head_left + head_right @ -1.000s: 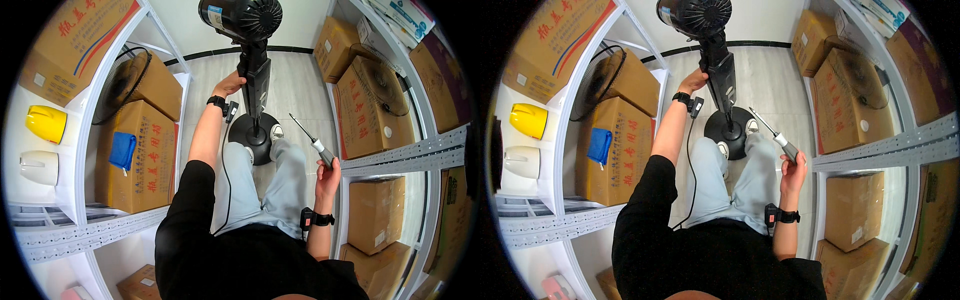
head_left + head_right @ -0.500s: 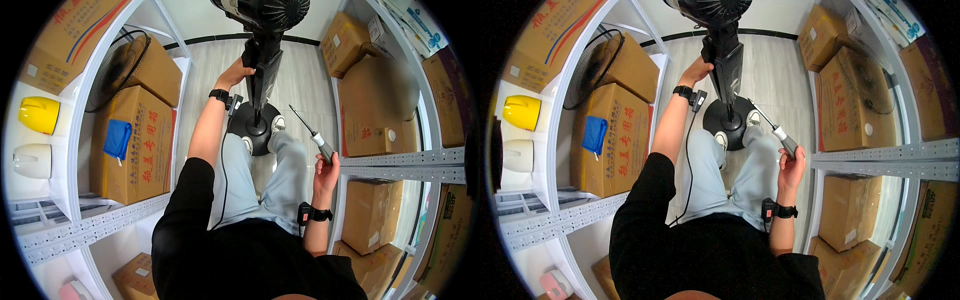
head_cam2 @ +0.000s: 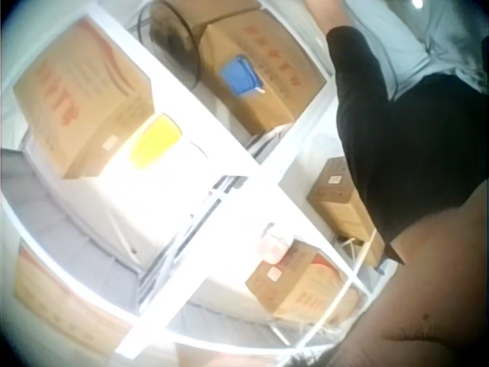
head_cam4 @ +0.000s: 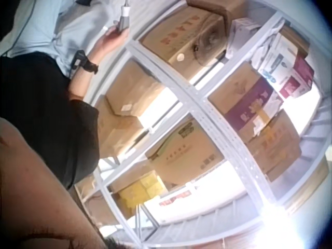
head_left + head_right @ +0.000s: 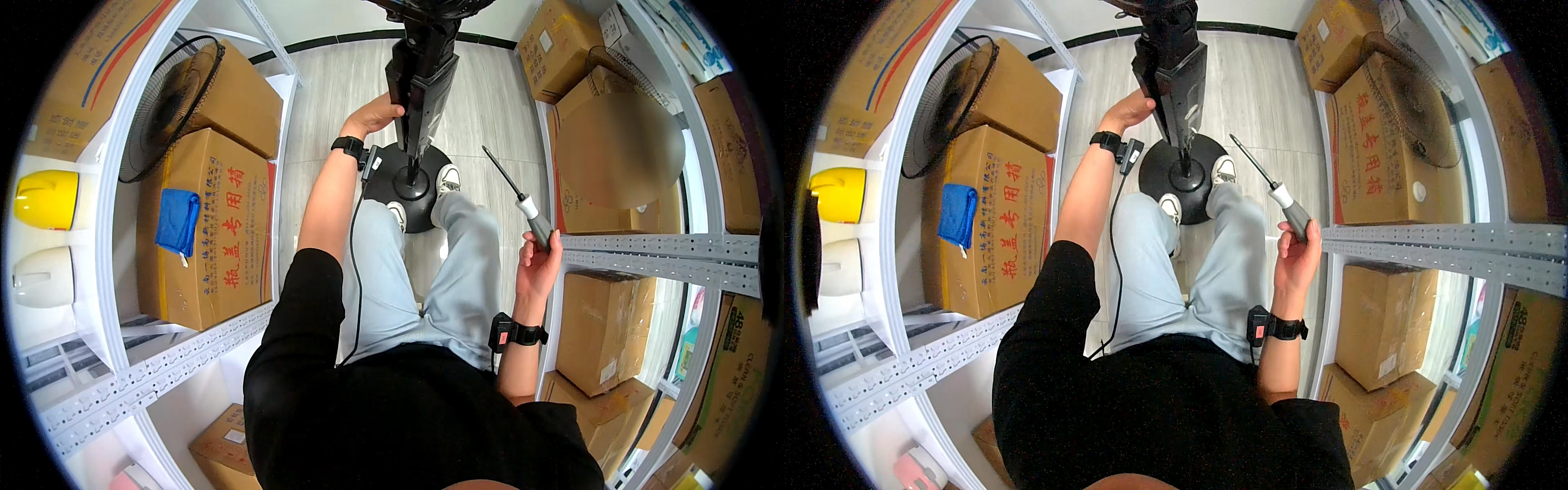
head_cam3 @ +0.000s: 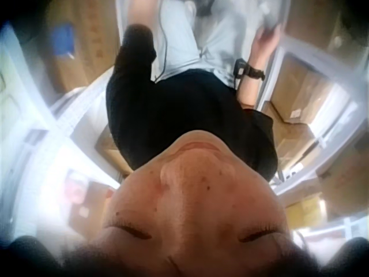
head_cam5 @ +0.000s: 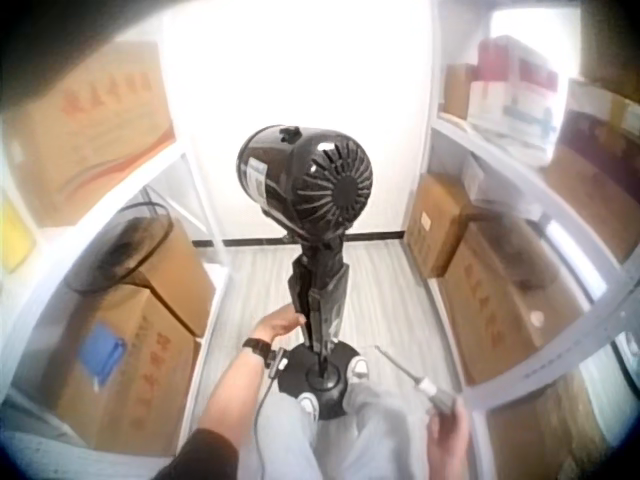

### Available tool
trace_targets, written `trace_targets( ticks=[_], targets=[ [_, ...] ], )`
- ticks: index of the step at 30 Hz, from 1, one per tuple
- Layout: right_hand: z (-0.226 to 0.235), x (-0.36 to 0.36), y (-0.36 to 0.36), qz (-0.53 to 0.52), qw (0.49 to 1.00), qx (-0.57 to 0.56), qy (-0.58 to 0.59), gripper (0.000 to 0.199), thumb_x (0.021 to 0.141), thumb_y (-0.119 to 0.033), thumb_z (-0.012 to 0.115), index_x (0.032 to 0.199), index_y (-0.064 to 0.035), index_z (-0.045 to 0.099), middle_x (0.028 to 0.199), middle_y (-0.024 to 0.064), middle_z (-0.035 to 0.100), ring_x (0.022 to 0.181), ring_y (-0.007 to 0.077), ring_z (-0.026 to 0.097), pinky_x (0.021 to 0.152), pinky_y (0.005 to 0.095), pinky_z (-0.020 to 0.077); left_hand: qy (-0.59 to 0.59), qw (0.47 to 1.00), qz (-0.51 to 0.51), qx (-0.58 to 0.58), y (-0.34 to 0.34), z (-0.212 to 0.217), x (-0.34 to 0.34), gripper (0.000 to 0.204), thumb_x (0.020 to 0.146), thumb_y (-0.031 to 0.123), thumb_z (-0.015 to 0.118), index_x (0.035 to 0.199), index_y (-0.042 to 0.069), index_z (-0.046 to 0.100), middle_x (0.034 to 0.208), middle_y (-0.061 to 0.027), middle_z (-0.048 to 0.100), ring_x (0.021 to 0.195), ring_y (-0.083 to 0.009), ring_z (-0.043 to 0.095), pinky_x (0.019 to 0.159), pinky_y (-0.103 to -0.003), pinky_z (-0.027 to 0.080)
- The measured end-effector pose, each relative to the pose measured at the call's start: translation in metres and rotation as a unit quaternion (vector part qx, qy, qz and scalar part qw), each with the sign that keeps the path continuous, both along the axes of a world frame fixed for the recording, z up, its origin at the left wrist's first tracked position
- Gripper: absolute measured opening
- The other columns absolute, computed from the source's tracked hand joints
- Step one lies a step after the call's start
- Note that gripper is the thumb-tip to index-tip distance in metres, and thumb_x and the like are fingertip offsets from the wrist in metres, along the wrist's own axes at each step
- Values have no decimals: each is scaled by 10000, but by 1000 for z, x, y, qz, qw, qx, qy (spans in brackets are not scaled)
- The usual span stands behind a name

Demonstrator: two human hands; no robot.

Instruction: The person assembles a standing fan by attaching the front grille and securing it with a screw. They then use a screwdriver to tighten screws on the fan's neck and base, ensuring the components are firmly connected.

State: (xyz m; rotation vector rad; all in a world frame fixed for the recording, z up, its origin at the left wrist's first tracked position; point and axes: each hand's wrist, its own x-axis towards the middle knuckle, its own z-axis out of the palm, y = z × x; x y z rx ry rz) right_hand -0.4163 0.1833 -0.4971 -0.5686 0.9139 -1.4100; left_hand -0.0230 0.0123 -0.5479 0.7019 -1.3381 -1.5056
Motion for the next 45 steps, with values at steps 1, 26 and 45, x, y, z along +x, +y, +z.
trace_targets(
  ticks=[1, 26, 45],
  targets=[
    [2, 3, -1, 3, 1000, 0, -1, 326, 970, -325, 518, 1014, -6, 573, 824, 160, 668, 510, 88, 470, 466, 196, 346, 5, 1000, 22, 1, -2, -7, 5, 1127, 549, 625, 827, 1407, 21, 416, 1408, -58, 467, 1279, -198, 416, 1097, -361, 290],
    [-20, -10, -11, -12, 1000, 15, 24, 313, 980, -329, 510, 977, -26, 586, 804, 138, 674, 504, 83, 468, 449, 196, 337, -61, 992, -31, 102, -3, -63, 21, 945, 584, 377, 908, 1353, 28, 486, 1300, -29, 549, 1169, -166, 501, 989, -325, 390],
    [-55, -5, -37, -23, 997, 50, 54, 277, 968, -295, 534, 1038, -28, 559, 812, 131, 674, 510, 63, 454, 456, 195, 338, -11, 989, 18, 144, -15, -162, 46, 832, 580, 50, 826, 1335, 81, 478, 1209, -15, 562, 1012, -139, 525, 823, -284, 437]
  ],
)
